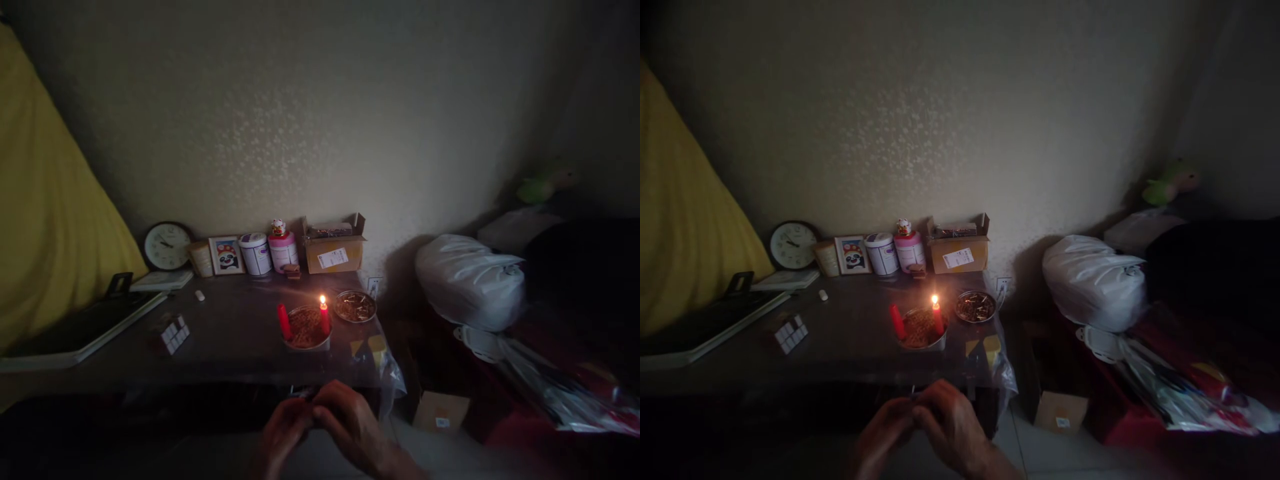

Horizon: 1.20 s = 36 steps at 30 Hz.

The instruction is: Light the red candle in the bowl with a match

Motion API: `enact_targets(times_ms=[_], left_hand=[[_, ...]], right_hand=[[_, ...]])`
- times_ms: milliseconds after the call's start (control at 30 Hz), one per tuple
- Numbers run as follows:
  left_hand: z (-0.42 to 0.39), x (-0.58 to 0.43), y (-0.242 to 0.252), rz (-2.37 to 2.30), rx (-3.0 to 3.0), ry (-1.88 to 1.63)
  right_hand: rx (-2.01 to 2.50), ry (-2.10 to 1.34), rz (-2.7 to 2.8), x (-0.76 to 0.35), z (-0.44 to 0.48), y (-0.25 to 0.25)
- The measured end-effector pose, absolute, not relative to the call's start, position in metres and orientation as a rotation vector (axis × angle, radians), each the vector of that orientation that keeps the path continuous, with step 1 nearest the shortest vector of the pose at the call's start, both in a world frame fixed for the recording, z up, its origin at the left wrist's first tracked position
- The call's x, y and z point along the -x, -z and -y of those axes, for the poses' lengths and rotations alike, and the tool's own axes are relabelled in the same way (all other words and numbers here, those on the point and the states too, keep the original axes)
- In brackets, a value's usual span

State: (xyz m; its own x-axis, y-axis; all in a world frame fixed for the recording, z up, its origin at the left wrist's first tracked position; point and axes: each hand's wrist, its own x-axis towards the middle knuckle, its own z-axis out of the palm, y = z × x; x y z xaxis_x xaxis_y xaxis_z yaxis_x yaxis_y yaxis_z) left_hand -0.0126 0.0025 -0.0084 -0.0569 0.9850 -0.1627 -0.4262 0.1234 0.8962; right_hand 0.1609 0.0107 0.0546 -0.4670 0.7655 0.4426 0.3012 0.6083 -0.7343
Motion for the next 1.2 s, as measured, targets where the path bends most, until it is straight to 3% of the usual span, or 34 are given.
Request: enact_targets(times_ms=[800,1200], left_hand=[[0.022,-0.006,-0.02,-1.039,-0.972,-1.386],[0.019,-0.008,-0.007,-1.084,-0.927,-1.397]], right_hand=[[0.717,-0.63,2.119,-0.16,-0.012,-0.025],[0.761,-0.601,2.2,-0.159,-0.015,-0.025]])
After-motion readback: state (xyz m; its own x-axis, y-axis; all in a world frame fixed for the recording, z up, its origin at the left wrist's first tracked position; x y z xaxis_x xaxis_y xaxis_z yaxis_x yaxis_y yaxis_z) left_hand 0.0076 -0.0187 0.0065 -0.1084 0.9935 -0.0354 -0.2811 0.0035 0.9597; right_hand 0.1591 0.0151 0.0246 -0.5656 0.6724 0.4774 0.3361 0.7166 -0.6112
